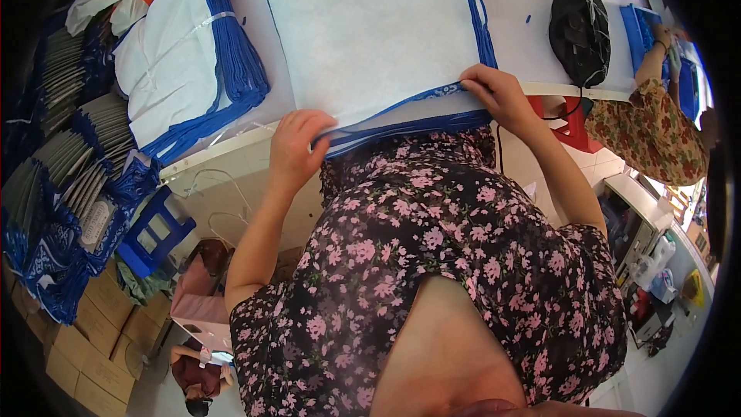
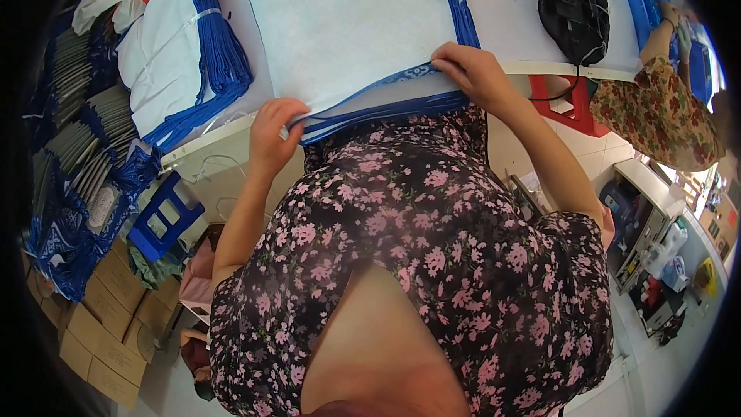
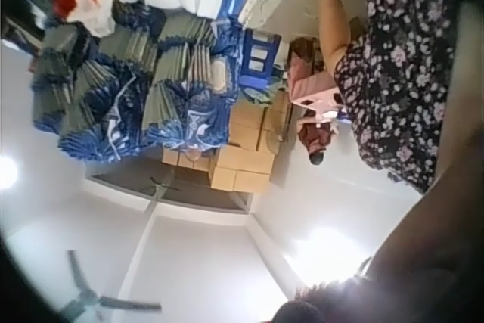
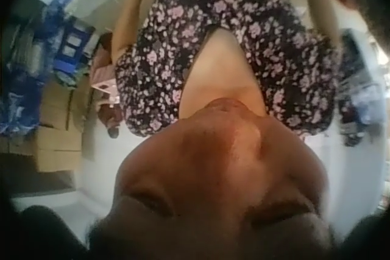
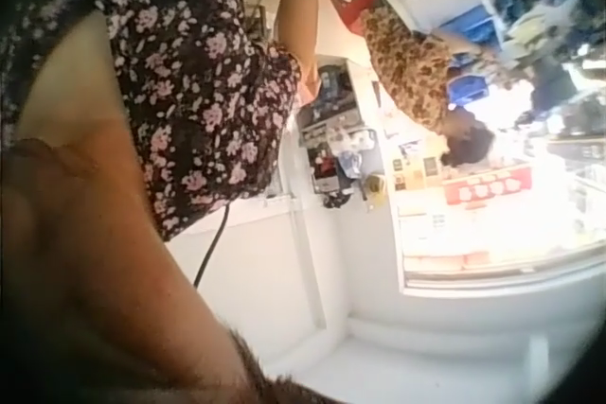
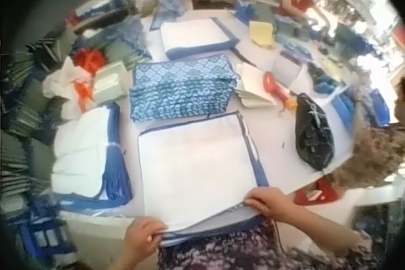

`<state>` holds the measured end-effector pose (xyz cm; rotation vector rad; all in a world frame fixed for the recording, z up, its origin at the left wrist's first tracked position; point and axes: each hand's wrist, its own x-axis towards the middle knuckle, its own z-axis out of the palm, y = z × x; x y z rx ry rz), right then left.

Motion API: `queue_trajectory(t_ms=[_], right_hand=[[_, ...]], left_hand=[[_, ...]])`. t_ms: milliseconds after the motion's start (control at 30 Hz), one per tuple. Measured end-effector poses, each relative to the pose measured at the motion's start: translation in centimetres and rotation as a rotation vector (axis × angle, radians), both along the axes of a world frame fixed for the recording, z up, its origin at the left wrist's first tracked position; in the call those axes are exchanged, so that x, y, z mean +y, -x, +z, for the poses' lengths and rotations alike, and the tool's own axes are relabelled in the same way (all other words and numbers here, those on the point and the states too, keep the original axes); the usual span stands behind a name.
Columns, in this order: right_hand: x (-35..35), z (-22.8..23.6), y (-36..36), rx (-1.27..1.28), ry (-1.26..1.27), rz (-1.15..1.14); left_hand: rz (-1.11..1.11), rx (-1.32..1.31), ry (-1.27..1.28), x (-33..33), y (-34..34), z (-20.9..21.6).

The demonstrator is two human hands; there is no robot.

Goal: The person folds fabric items by hand and places them into plastic storage bags.

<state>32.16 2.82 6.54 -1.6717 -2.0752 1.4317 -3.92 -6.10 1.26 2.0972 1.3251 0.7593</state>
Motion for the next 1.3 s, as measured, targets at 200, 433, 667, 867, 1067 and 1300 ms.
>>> queue_trajectory(t_ms=[200,433,667,867,1067,1300], right_hand=[[-0.4,-0.7,-2.9,0.017,-0.768,0.335],[2.5,-1.7,-2.3,-0.057,-0.576,0.125],[4.5,-2.0,-1.0,0.008,-0.288,-0.169],[3.4,0.1,-1.3,0.107,-0.726,0.121],[-0.8,1.0,-2.9,0.024,-0.558,0.209],[4.4,-0.6,-1.5,0.237,-0.151,-0.414]], left_hand=[[0.271,-0.233,0.116,0.8,0.1,0.1],[0.295,-0.270,0.232,2.9,0.6,-0.1],[0.407,-0.218,0.204,4.5,2.0,0.1],[0.418,-0.413,0.058,3.8,1.3,0.0],[0.437,-0.178,0.168,0.0,1.1,1.7],[0.714,-0.632,0.167,7.2,-1.7,0.4]])
